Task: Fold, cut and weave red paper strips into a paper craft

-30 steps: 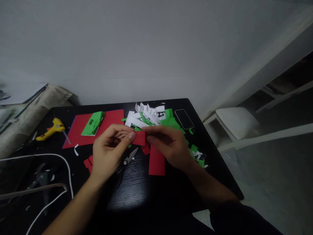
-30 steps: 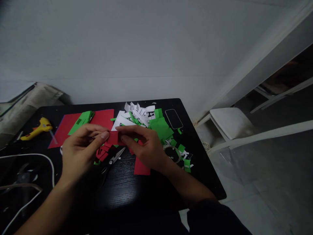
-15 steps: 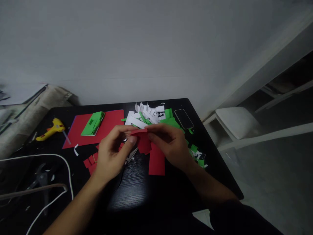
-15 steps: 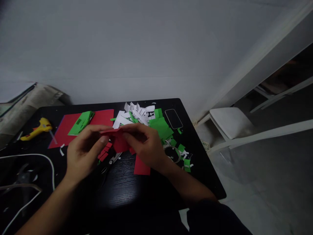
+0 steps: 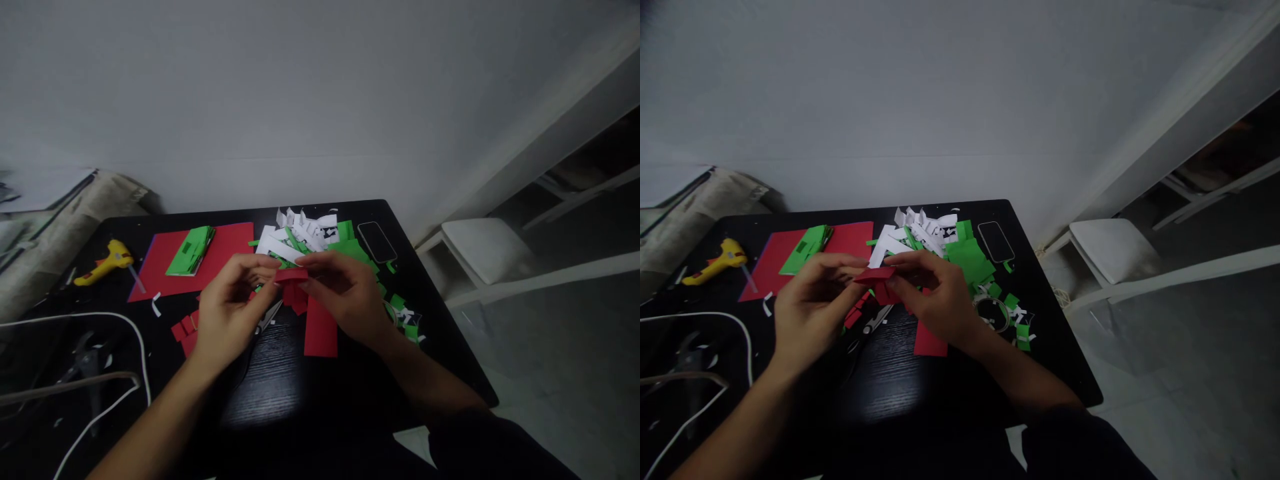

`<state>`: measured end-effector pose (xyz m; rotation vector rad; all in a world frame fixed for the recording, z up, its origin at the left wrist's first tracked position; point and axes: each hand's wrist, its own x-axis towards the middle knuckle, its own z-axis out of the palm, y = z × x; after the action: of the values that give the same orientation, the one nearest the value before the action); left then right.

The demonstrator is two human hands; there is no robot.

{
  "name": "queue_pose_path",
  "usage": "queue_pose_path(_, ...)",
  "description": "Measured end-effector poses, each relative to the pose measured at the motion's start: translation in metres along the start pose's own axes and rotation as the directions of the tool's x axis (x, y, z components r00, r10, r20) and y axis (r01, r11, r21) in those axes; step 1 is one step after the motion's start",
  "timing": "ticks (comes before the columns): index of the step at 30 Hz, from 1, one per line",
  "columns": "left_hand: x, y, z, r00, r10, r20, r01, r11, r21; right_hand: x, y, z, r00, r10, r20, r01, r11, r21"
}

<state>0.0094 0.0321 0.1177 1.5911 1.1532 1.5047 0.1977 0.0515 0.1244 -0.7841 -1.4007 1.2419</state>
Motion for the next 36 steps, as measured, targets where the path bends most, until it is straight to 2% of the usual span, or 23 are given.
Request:
queue_pose_path(6,-0.0002,0.0028,-0.0002,0.997,0.056,0.052,-0.058,0.997,0.042,-0.0001,0.0003,0.0012,1.000,-0.016,-0.021,0.015,1.000,-0.008)
queue_pose_path(13,0.0003,0.0021,0.0011,0.998,0.026,0.053,-0.026,1.000,0.010,-0.0005,0.0042,0.0024,1.000,0.013,-0.025,-0.013,1.000,0.012)
queue_pose_path(20,0.0007,0.0014,-0.0011,0.988,0.106,0.109,-0.113,0.992,0.058,0.0008,0.0019,0.0003,1.000,-0.005,-0.007,0.005,1.000,0.010)
queue_pose_path(26,-0.0005,0.0016,-0.0041,0.978,0.170,0.119,-0.179,0.981,0.074,0.0004,-0.0041,-0.0010,0.998,-0.040,0.037,0.043,0.997,-0.057)
queue_pose_path(30,-0.0025,0.0002,-0.0034,0.985,0.138,0.105,-0.147,0.986,0.084,-0.0011,-0.0029,0.0009,0.999,-0.049,0.021,0.050,0.997,-0.065)
queue_pose_path(36,-0.0021,0.0035,0.0016,0.999,0.029,0.038,-0.030,0.999,0.034,-0.0027,0.0027,0.0012,1.000,-0.012,0.017,0.013,0.998,-0.065)
